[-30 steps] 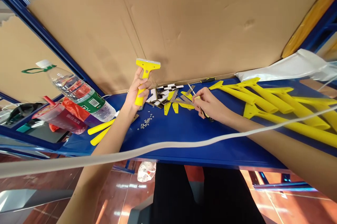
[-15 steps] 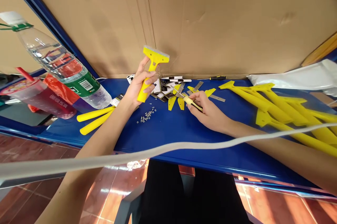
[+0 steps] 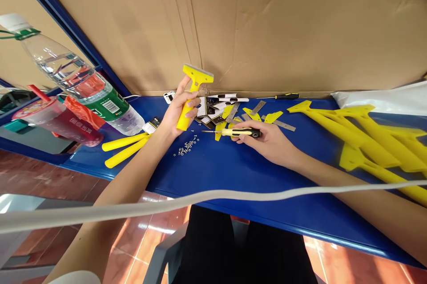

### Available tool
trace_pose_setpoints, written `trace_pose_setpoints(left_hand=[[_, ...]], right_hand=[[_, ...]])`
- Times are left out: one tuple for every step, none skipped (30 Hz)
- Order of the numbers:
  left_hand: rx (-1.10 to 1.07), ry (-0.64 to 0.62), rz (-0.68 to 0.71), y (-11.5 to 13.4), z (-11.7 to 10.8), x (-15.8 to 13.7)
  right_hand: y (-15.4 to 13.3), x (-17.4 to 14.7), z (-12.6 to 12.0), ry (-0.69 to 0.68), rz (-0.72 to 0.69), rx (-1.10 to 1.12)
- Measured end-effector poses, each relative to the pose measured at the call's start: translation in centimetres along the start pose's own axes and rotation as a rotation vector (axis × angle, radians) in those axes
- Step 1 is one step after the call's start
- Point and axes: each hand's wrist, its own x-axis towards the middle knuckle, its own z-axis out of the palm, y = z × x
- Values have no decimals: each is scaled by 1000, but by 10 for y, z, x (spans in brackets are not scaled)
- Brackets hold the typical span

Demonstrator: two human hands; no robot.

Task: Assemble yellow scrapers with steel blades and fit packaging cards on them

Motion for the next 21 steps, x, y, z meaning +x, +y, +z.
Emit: trace_pose_setpoints(left_hand=[[-1,-3,-7,-1,0,0],[-2,-4,-12,-2,0,0],[-2,-3,-15,-3,0,0],[-1,1,-16,-3,0,0],[0,5,-16,-4,0,0],[-2,5,-16,-4,1,0],[-5,3,-15,-5,1,0],[-9,0,-14,-5,1,0],[-12,-3,-15,-6,2,0],[-13,-6,-17,-6,2,-1],[-11,-8,-20,-6,3,-1],[-6,-9,-22,-6,3,-2],[-1,-7,-24,-6,4,-2],[3,-5,-25,-6,6,-3],[6,-1,-24,-5,7,-4],[7,3,-23,-5,8,-5],[6,7,-24,-5,10,-6],[3,8,-28,-4,11,-7],[0,6,-34,-4,11,-8],[-3,1,-40,-4,12,-8],[-6,-6,-45,-5,12,-8]], right_hand=[[1,-1,0,-18,2,3],[1,-1,0,-26,-1,-7],[2,-1,0,-24,-7,-26],[2,-2,-1,-14,-16,-47],[2,-2,-1,-1,-22,-66],[2,-3,-1,10,-26,-81],[2,-3,0,19,-27,-95],[2,-3,0,24,-24,-112],[2,-4,0,25,-20,-131],[1,-4,1,26,-21,-153],[1,-4,1,27,-26,-178],[1,-4,2,30,-36,-202],[1,-4,2,32,-50,-225],[1,-4,3,35,-69,-244],[1,-4,4,37,-91,-262],[2,-3,4,37,-115,-276],[2,-3,5,35,-138,-288],[2,-2,5,32,-158,-297],[2,-2,6,29,-171,-307],[2,-2,6,24,-178,-315],[2,-2,6,19,-182,-322]])
